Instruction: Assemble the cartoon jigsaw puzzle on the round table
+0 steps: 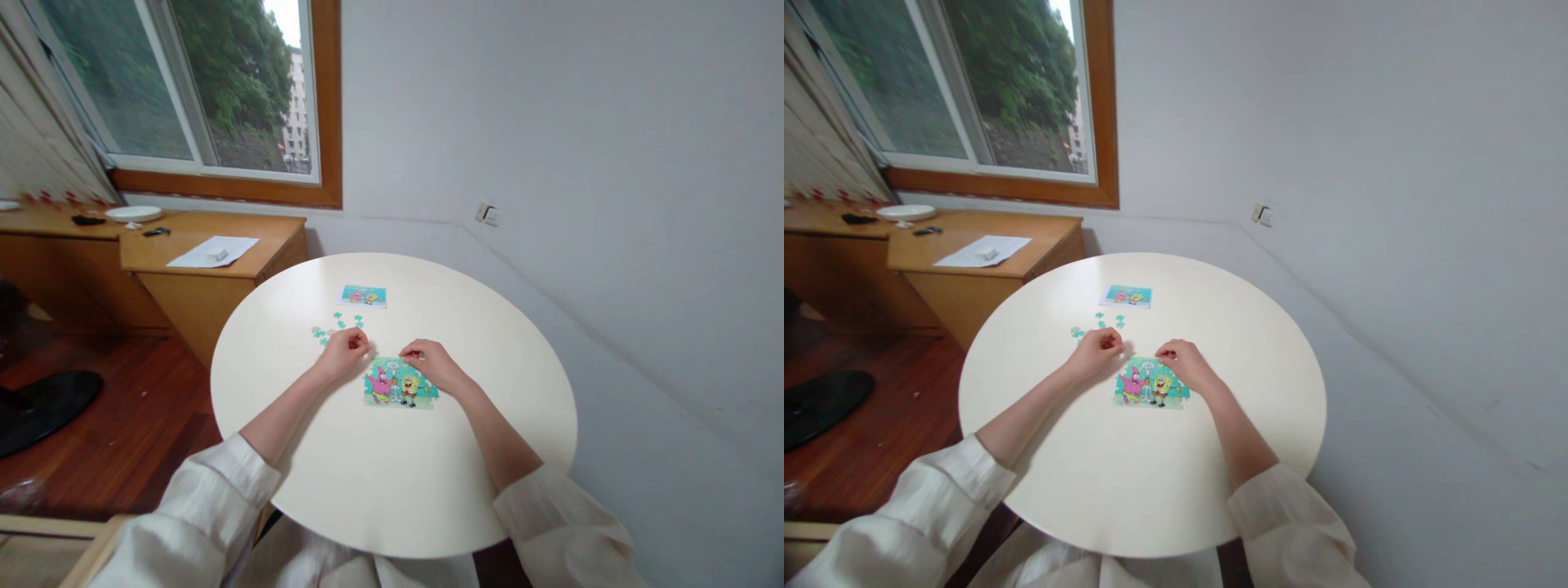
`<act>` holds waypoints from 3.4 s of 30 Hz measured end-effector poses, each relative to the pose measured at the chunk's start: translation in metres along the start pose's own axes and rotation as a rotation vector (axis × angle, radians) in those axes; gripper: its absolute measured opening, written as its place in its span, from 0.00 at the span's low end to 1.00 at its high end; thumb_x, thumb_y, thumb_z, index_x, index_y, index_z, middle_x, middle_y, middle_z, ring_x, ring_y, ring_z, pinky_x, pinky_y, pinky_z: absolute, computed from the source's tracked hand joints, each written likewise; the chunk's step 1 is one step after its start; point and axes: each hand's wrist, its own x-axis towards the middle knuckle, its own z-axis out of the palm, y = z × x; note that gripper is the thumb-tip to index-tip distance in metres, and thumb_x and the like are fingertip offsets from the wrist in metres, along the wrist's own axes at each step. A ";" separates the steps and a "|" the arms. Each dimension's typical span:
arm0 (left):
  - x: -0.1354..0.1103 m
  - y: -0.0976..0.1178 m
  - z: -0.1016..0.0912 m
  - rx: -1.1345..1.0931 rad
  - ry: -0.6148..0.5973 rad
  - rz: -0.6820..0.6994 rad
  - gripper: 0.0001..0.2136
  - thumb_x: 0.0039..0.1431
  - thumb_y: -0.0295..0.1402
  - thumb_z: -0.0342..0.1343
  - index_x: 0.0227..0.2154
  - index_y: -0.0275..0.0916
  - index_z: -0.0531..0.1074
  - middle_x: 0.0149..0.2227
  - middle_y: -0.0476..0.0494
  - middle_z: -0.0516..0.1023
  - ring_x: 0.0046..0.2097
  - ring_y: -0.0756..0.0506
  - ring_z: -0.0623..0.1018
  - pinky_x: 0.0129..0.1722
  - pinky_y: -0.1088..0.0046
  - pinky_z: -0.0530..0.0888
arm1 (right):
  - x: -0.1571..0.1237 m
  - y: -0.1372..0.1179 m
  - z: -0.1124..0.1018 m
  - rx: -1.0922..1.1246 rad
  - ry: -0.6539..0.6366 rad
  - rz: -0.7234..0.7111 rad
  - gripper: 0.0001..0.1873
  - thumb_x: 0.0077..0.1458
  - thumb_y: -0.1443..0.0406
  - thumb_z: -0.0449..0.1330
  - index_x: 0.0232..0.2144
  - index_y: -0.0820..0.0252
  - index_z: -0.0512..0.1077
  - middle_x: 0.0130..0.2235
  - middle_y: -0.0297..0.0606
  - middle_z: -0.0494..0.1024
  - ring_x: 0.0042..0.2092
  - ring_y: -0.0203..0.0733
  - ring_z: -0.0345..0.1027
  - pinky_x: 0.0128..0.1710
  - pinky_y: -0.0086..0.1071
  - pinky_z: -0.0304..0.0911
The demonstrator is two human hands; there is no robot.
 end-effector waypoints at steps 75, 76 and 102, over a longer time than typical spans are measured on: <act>0.001 -0.011 -0.009 0.782 -0.101 -0.011 0.09 0.53 0.33 0.55 0.37 0.41 0.76 0.44 0.40 0.73 0.50 0.38 0.69 0.49 0.57 0.61 | 0.001 0.044 -0.014 -0.209 0.264 0.154 0.10 0.51 0.64 0.54 0.30 0.58 0.76 0.34 0.39 0.75 0.35 0.39 0.68 0.40 0.33 0.62; 0.002 -0.012 -0.010 0.780 -0.101 -0.008 0.09 0.53 0.32 0.55 0.36 0.41 0.76 0.44 0.41 0.74 0.50 0.38 0.69 0.49 0.57 0.61 | 0.001 0.044 -0.014 -0.208 0.263 0.155 0.10 0.51 0.65 0.54 0.30 0.58 0.76 0.34 0.39 0.75 0.35 0.39 0.68 0.40 0.33 0.62; 0.003 -0.005 -0.016 0.757 -0.119 -0.017 0.08 0.52 0.34 0.56 0.33 0.40 0.77 0.38 0.42 0.77 0.45 0.40 0.72 0.47 0.59 0.61 | 0.001 0.044 -0.010 -0.198 0.252 0.131 0.10 0.51 0.64 0.54 0.30 0.59 0.76 0.33 0.39 0.74 0.35 0.39 0.68 0.40 0.33 0.61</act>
